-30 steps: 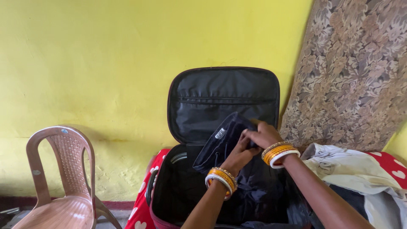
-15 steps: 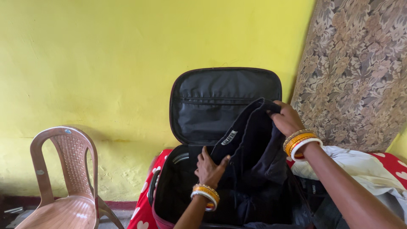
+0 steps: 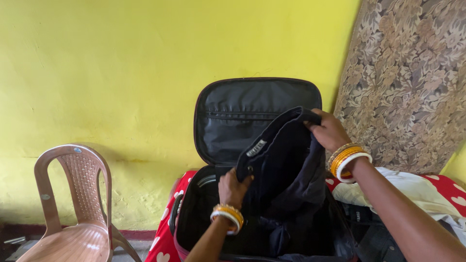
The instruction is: The person folds pairs of pants by hand and places them one at a time into an open suitcase, smoothing them flat.
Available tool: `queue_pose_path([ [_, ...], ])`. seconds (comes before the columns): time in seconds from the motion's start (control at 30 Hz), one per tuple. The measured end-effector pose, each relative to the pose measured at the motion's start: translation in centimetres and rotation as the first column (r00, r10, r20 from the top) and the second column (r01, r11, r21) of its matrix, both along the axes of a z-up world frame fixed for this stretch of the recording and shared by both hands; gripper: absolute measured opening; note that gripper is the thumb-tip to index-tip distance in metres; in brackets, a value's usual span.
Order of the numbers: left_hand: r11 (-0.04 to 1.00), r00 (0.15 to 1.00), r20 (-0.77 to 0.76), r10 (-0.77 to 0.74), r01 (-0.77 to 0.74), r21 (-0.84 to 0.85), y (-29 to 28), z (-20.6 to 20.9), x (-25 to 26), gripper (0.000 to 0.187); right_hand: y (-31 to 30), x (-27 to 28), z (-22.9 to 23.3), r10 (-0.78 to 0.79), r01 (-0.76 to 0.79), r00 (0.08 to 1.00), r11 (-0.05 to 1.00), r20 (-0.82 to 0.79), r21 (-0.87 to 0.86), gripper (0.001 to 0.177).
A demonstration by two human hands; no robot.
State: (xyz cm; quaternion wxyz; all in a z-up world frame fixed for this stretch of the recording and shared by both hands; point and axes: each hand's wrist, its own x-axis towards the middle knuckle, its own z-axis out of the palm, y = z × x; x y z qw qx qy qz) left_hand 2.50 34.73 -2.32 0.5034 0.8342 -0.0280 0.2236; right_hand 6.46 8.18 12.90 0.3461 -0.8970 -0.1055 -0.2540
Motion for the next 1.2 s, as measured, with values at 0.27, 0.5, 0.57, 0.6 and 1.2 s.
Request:
queue_pose_path([
  [0.27, 0.997, 0.986, -0.149, 0.074, -0.068, 0.048, 1.9, 7.1, 3.8, 0.049, -2.8, 1.8, -3.0, -0.134, 0.148, 0.963, 0.988, -0.233, 0.045, 0.036],
  [0.5, 0.949, 0.931, -0.366, -0.009, -0.107, -0.296, 0.6, 8.3, 4.2, 0.070, -0.7, 1.8, -4.4, -0.115, 0.107, 0.986, 0.992, -0.119, -0.066, 0.066],
  [0.57, 0.937, 0.917, -0.397, -0.036, -0.107, -0.332, 0.7, 8.6, 4.5, 0.068, 0.5, 0.3, -4.3, -0.060, 0.063, 0.987, 0.998, -0.152, 0.017, 0.058],
  [0.6, 0.924, 0.902, -0.428, -0.061, -0.111, -0.365, 0.7, 8.8, 4.6, 0.067, 0.9, -0.3, -4.4, 0.000, 0.018, 0.984, 0.995, -0.179, 0.102, 0.052],
  [1.2, 0.889, 0.903, -0.415, -0.111, -0.096, -0.447, -0.7, 9.9, 4.3, 0.054, 1.7, -0.4, -8.2, 0.004, 0.003, 0.998, 0.995, -0.069, 0.100, 0.037],
])
